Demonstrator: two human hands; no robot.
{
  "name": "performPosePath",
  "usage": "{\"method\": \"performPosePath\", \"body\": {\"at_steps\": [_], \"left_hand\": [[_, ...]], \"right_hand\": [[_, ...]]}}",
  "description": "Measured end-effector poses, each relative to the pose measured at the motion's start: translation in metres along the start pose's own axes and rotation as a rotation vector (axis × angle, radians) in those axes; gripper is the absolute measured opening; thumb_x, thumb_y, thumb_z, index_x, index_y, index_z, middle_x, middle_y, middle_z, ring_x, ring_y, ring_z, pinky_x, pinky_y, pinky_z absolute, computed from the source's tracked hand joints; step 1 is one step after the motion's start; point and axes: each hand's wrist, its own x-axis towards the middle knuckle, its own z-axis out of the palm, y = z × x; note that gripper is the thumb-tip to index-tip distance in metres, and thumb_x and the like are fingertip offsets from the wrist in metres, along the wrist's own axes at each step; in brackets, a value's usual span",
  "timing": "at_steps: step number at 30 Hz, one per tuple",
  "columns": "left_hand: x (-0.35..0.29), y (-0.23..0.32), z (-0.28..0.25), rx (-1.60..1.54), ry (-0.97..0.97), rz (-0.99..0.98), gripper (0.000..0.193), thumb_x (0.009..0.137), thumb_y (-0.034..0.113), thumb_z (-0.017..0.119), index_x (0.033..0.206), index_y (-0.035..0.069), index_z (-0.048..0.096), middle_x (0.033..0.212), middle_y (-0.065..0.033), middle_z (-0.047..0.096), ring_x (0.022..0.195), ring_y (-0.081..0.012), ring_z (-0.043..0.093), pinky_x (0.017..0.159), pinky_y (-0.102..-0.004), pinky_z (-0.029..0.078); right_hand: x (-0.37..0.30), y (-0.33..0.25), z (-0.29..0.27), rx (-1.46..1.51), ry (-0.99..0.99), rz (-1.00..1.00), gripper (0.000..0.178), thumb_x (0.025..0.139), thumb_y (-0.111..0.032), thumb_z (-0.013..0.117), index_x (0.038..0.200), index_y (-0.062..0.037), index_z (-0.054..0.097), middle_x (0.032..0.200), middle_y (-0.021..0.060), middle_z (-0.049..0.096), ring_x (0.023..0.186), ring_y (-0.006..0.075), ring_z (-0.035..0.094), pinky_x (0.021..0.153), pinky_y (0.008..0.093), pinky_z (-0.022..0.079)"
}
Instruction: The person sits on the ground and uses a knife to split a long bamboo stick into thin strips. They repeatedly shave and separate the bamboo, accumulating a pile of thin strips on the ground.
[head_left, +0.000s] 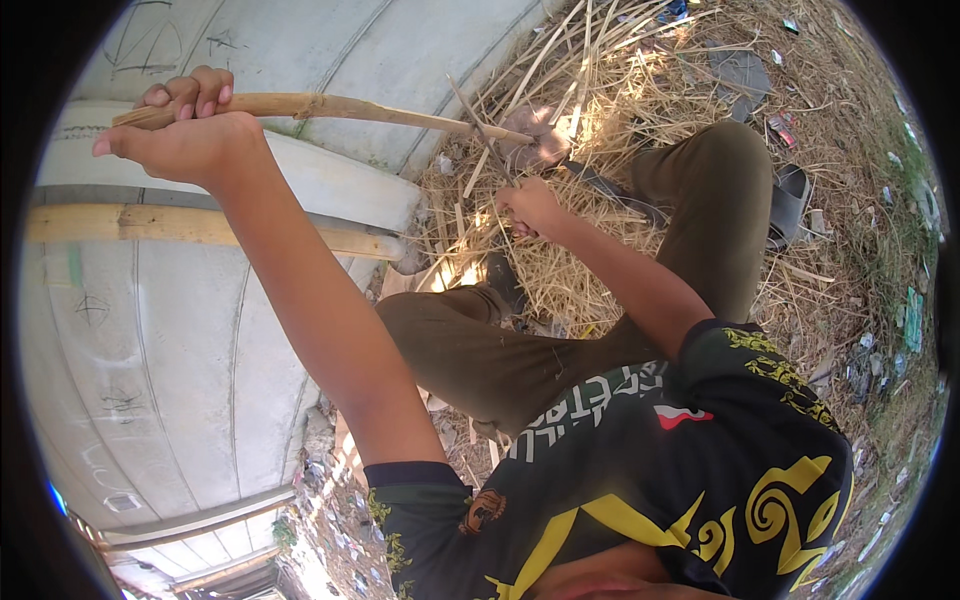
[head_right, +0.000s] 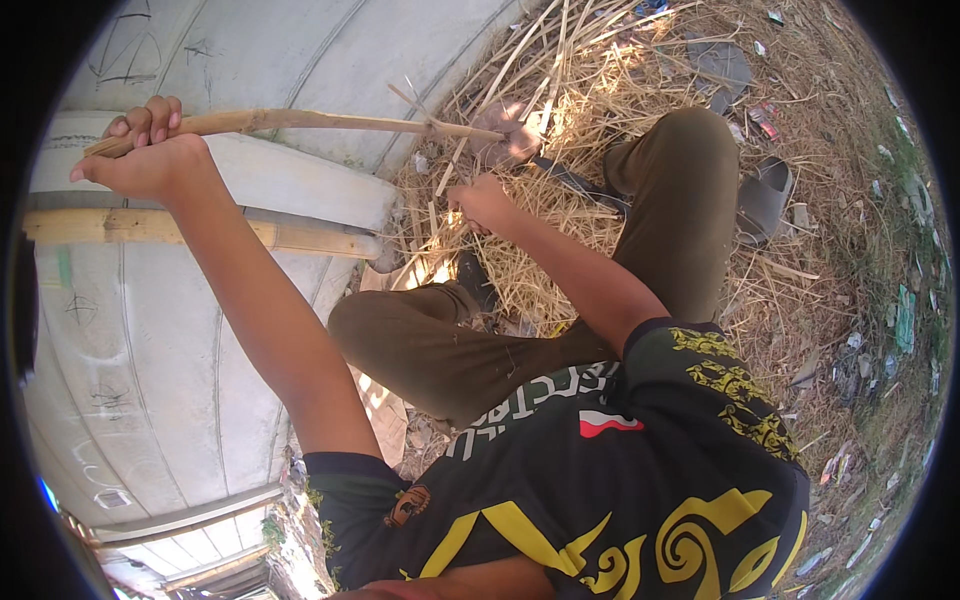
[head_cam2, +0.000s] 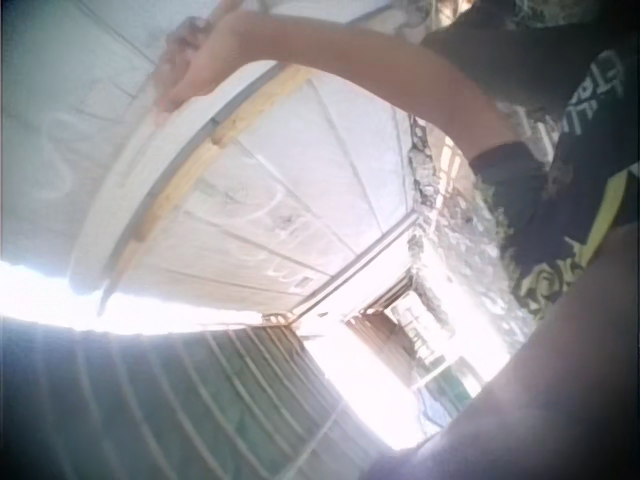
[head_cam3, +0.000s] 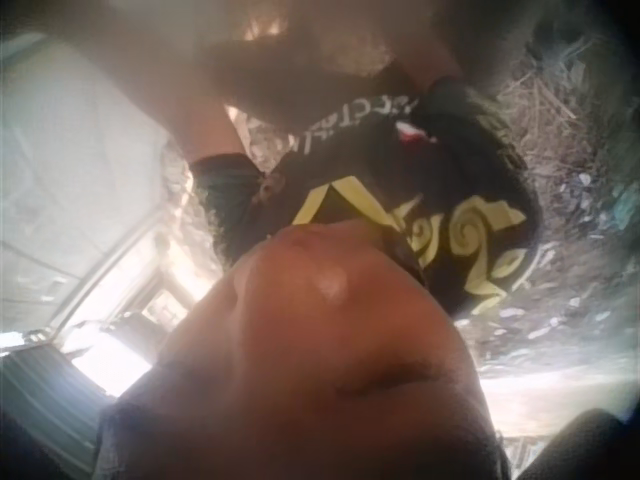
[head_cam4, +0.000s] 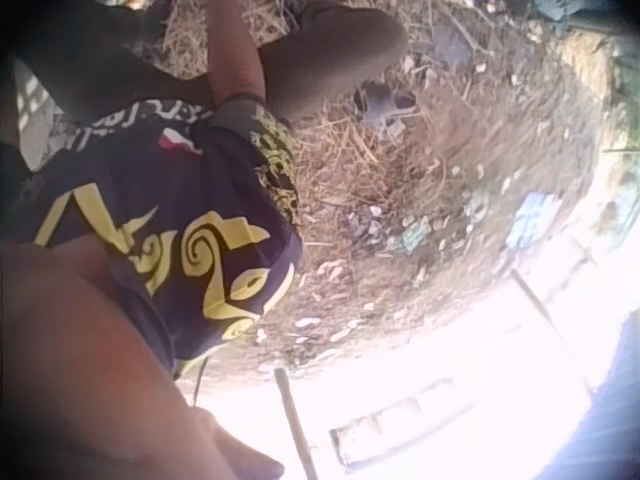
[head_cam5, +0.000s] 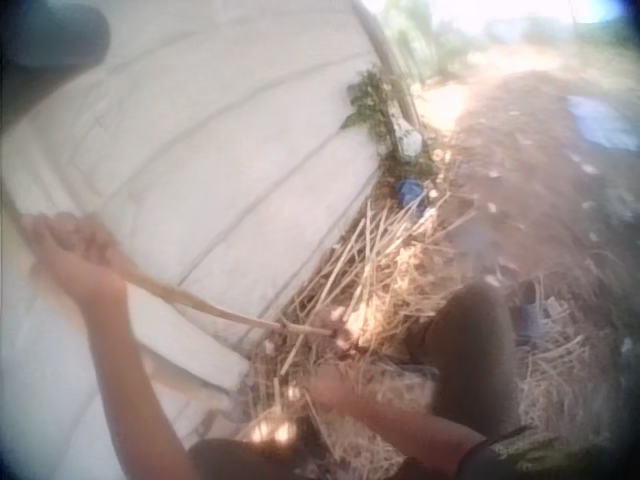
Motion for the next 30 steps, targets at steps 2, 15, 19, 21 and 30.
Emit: {"method": "performPosePath", "body": {"at_steps": [2,15,19,21,30], "left_hand": [[-0.008,-0.004,0.003,0.007,0.020,-0.012,0.076,0.090,0.083,0.019,0.079,0.011,0.040,0.055,-0.0001,0.031,0.046,-0.0119,0.027,0.048,-0.0255,0.027],[-0.018,0.013,-0.037,-0.033,0.145,0.021,0.068,0.096,0.075,0.026,0.069,0.014,0.041,0.050,0.0020,0.023,0.043,-0.0117,0.019,0.043,-0.0256,0.021],[-0.010,0.007,-0.062,-0.058,0.160,0.002,0.066,0.097,0.072,0.027,0.069,0.014,0.040,0.051,0.0025,0.022,0.043,-0.0115,0.017,0.043,-0.0246,0.020],[-0.009,0.002,-0.065,-0.063,0.144,0.023,0.066,0.098,0.072,0.027,0.069,0.014,0.040,0.051,0.0023,0.022,0.043,-0.0111,0.017,0.043,-0.0242,0.020],[-0.036,0.017,-0.061,-0.008,0.199,0.062,0.065,0.098,0.070,0.031,0.069,0.013,0.042,0.052,0.0022,0.021,0.044,-0.0111,0.017,0.043,-0.0253,0.019]], "right_hand": [[-0.017,-0.016,0.004,-0.431,0.253,-0.198,0.034,0.081,-0.028,0.065,0.075,0.0047,0.062,0.060,0.0172,0.060,0.061,0.0324,0.065,0.064,0.0445,0.053],[0.052,0.044,-0.039,-0.616,0.312,-0.072,0.028,0.083,-0.022,0.062,0.086,0.0045,0.071,0.059,0.0130,0.062,0.054,0.0260,0.063,0.054,0.0412,0.050],[0.043,0.046,-0.038,0.571,-0.302,0.351,0.020,0.083,-0.016,0.059,0.067,-0.0039,0.059,0.048,0.0033,0.043,0.038,0.0172,0.046,0.039,0.0351,0.038],[0.032,0.033,-0.012,0.386,-0.094,0.191,0.016,0.082,-0.016,0.061,0.069,-0.0050,0.059,0.050,0.0028,0.045,0.040,0.0164,0.047,0.043,0.0374,0.041],[0.012,0.010,-0.002,-0.756,0.190,-0.583,0.035,0.081,-0.036,0.065,0.090,-0.0022,0.070,0.081,0.0248,0.068,0.079,0.0374,0.069,0.072,0.0460,0.055]]}}
